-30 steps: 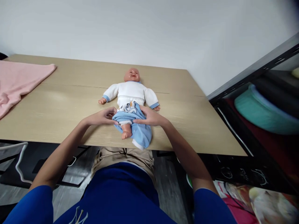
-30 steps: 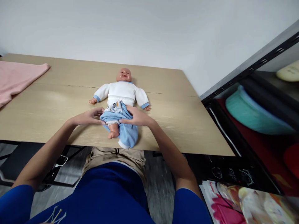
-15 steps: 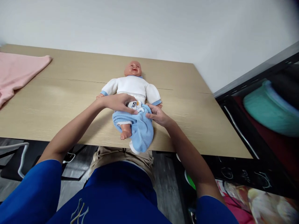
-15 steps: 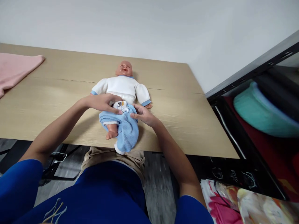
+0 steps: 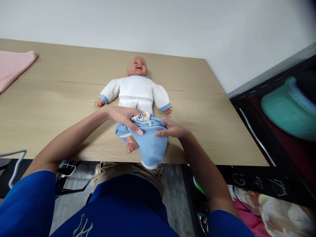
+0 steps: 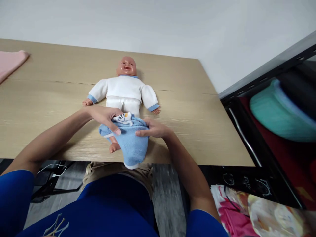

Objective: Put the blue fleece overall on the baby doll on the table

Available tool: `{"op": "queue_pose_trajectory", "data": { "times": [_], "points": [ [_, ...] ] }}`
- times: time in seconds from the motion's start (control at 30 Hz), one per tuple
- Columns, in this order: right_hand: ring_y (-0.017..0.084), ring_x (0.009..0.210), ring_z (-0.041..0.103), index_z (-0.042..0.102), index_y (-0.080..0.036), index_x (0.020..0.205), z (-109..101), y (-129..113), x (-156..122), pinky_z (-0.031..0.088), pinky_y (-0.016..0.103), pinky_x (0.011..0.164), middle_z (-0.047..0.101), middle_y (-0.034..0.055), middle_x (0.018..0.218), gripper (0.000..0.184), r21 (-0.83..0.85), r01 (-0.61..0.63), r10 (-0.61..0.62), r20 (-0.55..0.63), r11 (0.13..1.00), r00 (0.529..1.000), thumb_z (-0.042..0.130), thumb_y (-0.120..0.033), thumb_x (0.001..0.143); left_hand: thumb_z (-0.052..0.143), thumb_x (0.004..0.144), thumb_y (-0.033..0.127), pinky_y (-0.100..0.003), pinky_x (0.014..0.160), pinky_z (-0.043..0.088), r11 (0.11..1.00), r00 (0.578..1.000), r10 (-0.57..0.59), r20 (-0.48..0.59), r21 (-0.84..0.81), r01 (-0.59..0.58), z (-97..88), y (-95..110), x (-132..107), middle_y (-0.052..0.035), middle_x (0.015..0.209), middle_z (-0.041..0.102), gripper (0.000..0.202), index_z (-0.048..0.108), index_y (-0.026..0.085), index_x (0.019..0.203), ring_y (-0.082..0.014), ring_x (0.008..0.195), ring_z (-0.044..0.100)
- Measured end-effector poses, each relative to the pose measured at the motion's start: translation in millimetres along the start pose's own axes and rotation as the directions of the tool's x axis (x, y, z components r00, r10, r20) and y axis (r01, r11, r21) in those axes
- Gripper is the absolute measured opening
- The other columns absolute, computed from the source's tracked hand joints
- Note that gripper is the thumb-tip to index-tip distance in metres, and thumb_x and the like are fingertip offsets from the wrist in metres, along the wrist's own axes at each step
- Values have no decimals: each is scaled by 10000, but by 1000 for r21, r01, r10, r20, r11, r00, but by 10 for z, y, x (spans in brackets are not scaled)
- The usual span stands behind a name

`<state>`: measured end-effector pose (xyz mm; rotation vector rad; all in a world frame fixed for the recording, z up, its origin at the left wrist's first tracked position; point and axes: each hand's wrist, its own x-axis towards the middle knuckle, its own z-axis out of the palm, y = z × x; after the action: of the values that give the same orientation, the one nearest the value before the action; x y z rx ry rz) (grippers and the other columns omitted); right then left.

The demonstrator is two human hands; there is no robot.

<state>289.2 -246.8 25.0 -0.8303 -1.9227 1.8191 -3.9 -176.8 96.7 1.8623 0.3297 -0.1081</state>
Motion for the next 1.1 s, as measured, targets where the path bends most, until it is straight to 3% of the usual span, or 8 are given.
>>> {"op": "queue_pose_trajectory", "data": {
  "times": [0.1, 0.27, 0.4, 0.53, 0.73, 0.87, 1.0, 1.1],
  "points": [
    [159, 708, 563, 774, -215, 993, 35, 9, -16, 475, 264, 632, 634, -20, 797, 610, 60, 45, -41, -72, 997, 997, 925, -799, 905, 975, 848, 559, -293, 632, 450, 999, 999, 38, 6, 16, -38, 17, -4, 18, 13, 741, 590, 471, 682, 201, 762, -176, 696, 558],
    [184, 710, 606, 816, -260, 1103, 127, -2, -11, 528, 291, 635, 683, -9, 836, 623, 150, 29, 17, -297, 988, 955, 910, -839, 896, 866, 954, 515, -305, 751, 522, 995, 994, 99, -56, 11, -98, 22, -50, 19, -8, 870, 659, 362, 690, 206, 884, -197, 818, 621],
    [188, 684, 619, 811, -288, 1112, 210, 17, 59, 548, 310, 626, 705, -14, 847, 664, 231, 106, 37, -539, 967, 841, 959, -863, 814, 819, 962, 524, -322, 854, 555, 996, 975, 87, -202, 5, -88, 34, -48, 36, -32, 970, 715, 350, 706, 194, 977, -213, 914, 669],
    [274, 856, 764, 805, -304, 1165, 277, 26, 131, 668, 406, 783, 791, 20, 941, 691, 254, 157, 57, -673, 954, 738, 931, -887, 817, 794, 989, 533, -334, 909, 579, 993, 947, 82, -311, -53, -103, 82, -11, 81, -53, 1005, 767, 364, 735, 177, 1030, -220, 945, 712],
    [331, 1018, 837, 813, -270, 1154, 286, 39, 120, 718, 454, 886, 845, 66, 1018, 740, 276, 73, 110, -592, 958, 798, 850, -944, 852, 761, 1048, 528, -415, 1142, 599, 966, 884, 39, -466, -208, -152, 165, -57, 136, -125, 1267, 843, 443, 756, 165, 1302, -296, 1283, 773],
    [366, 1052, 845, 810, -259, 1055, 291, 89, 34, 727, 439, 834, 836, 83, 967, 804, 272, 32, 121, -525, 962, 842, 884, -1001, 755, 760, 1057, 571, -431, 1176, 595, 960, 901, 26, -434, -240, -144, 185, -80, 150, -118, 1271, 849, 469, 769, 169, 1300, -300, 1290, 784],
    [414, 1258, 829, 820, -277, 1222, 344, 58, 7, 741, 506, 996, 873, 97, 1149, 857, 267, 118, 61, -576, 956, 815, 995, -913, 676, 776, 1053, 614, -358, 976, 622, 982, 921, 35, -388, -158, -104, 153, -79, 121, -64, 1063, 823, 427, 775, 189, 1080, -251, 1047, 785],
    [417, 1307, 826, 815, -286, 1291, 385, 24, 40, 734, 540, 1069, 883, 110, 1238, 893, 331, 162, 77, -604, 929, 794, 964, -939, 699, 874, 973, 634, -311, 761, 573, 983, 967, 27, -252, -167, -71, 86, -123, 79, -27, 877, 749, 460, 735, 202, 899, -203, 814, 707]
  ]
}}
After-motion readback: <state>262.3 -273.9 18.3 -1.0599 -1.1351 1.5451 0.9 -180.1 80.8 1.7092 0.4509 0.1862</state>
